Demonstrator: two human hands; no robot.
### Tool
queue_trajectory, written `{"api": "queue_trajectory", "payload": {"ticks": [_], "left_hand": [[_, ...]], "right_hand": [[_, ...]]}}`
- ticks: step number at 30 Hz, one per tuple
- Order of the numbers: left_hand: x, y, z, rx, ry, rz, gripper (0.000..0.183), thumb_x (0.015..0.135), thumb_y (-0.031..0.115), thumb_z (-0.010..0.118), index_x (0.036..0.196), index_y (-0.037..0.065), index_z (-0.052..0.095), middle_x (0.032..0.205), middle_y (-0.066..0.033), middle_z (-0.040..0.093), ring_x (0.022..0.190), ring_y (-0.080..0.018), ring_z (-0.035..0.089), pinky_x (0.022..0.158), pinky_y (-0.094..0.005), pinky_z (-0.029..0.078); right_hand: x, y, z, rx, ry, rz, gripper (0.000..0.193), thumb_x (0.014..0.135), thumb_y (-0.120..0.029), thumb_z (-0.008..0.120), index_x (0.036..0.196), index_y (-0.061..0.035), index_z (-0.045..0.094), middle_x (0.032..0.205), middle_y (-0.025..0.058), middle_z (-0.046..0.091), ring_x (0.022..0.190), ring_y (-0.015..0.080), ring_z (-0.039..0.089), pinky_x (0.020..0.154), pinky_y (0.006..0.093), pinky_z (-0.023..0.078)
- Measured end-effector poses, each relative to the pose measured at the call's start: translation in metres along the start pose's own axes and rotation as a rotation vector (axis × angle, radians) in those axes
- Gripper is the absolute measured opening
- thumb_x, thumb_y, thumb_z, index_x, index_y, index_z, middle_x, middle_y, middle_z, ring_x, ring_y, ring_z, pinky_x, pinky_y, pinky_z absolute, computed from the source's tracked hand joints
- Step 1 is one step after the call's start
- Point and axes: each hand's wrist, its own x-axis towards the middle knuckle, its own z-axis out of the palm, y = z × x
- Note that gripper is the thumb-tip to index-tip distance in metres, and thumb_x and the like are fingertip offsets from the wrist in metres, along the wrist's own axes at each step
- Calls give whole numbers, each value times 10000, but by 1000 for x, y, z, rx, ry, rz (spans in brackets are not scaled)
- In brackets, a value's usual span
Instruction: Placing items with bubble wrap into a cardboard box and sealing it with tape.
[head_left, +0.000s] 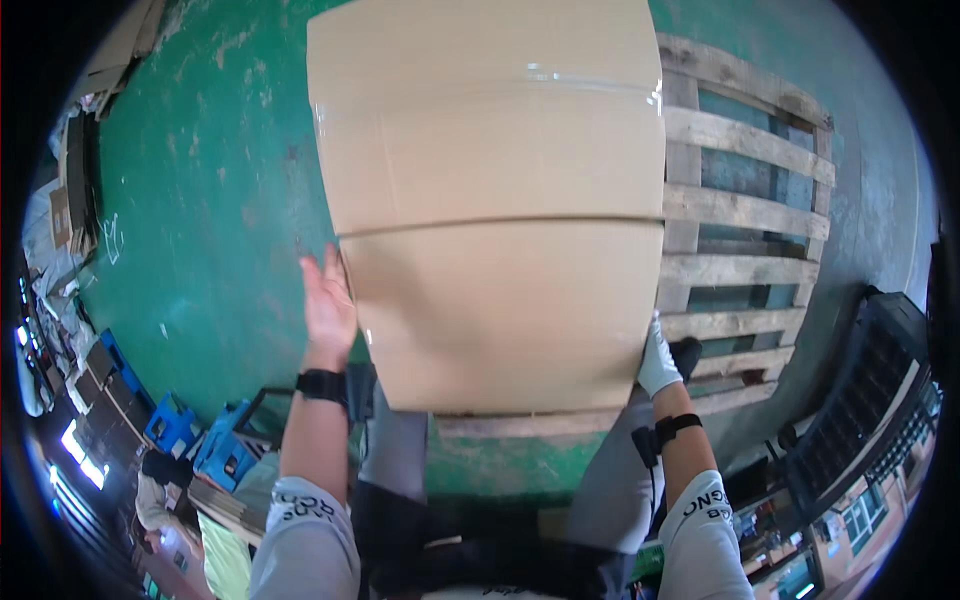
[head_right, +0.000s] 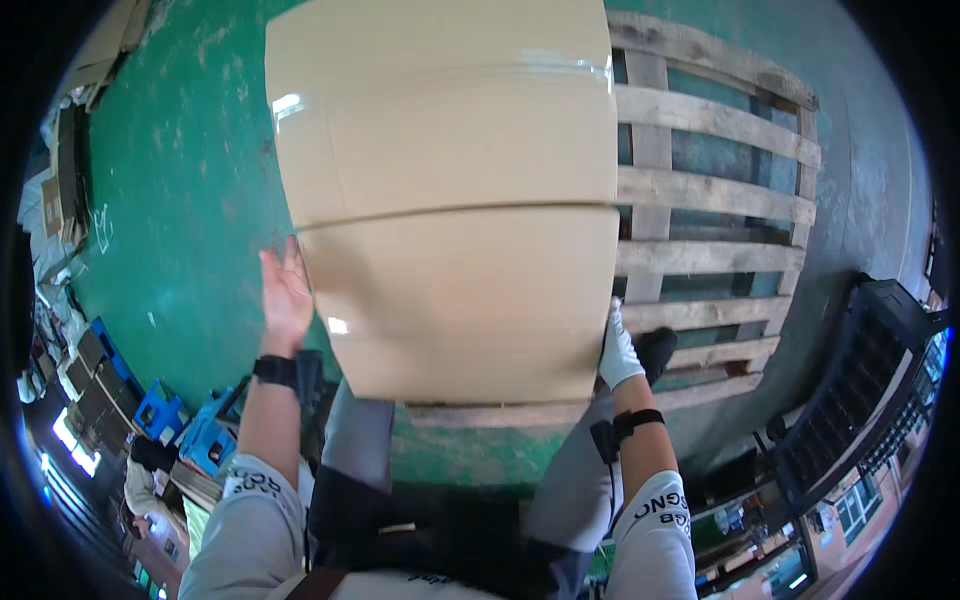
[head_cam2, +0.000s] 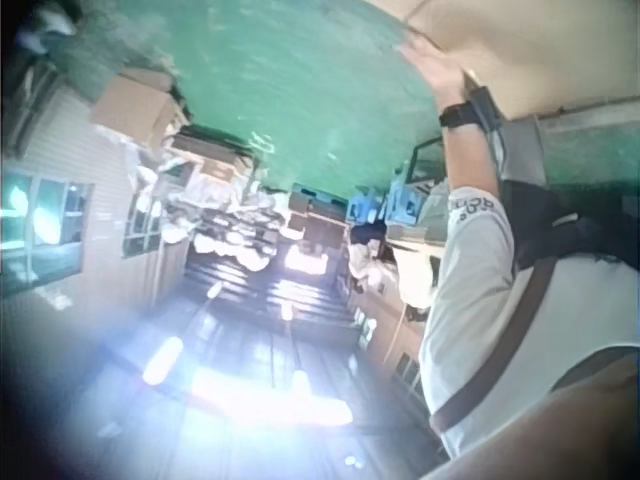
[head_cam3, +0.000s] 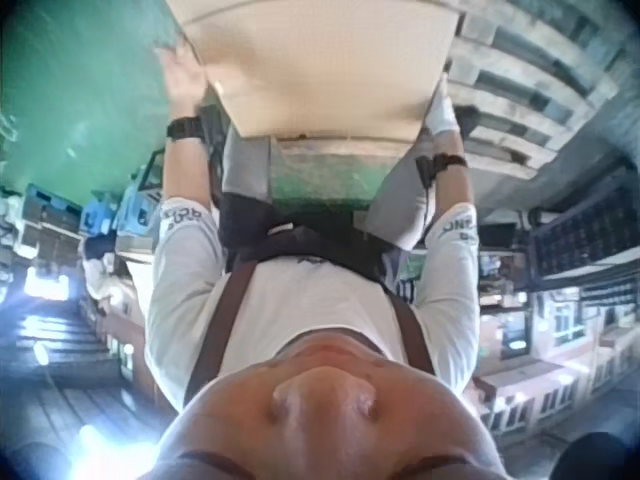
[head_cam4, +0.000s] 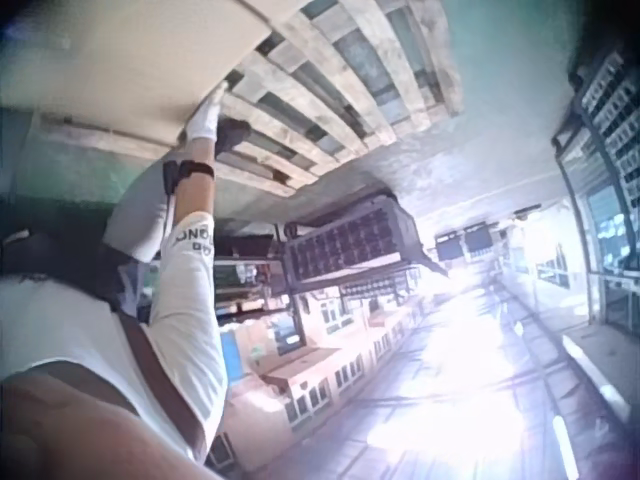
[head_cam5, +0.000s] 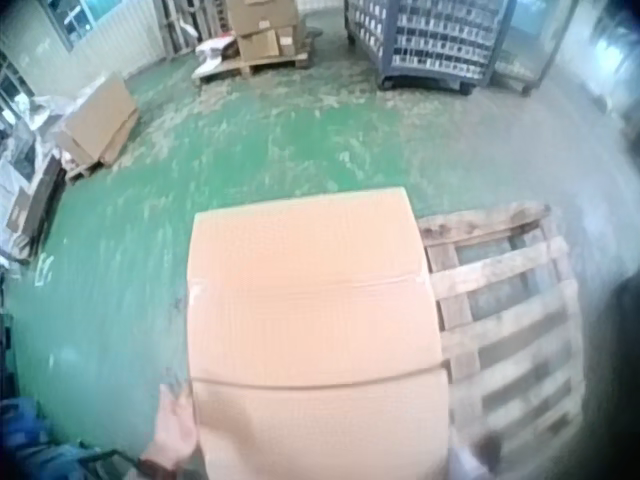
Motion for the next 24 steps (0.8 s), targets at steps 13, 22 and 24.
{"api": "queue_trajectory", "payload": {"ticks": [13, 22, 24], "left_hand": [[-104, -137, -169, -8, 713, -460, 645, 925, 582, 367, 1334, 90, 447, 1344, -96, 497, 1171, -298, 520, 912, -453, 460], [-126, -157, -91, -554, 672, -312, 452, 994, 248, 229, 1314, 29, 460, 1256, -118, 560, 1158, -252, 535, 979, -391, 428], [-129, -158, -123, -557, 663, -247, 433, 996, 240, 262, 1324, 32, 454, 1255, -112, 560, 1152, -246, 537, 978, -384, 428]], "right_hand": [[-32, 93, 9, 545, 343, 231, 367, 927, -379, 443, 1072, -73, 585, 1060, 91, 641, 922, 207, 612, 776, 387, 500], [-32, 76, -8, 703, 412, 100, 420, 907, -365, 403, 1206, -117, 564, 1184, 116, 606, 1109, 321, 564, 908, 542, 481], [-34, 89, 16, 620, 400, 123, 422, 908, -370, 407, 1212, -120, 558, 1202, 117, 594, 1118, 322, 557, 909, 543, 480]]}}
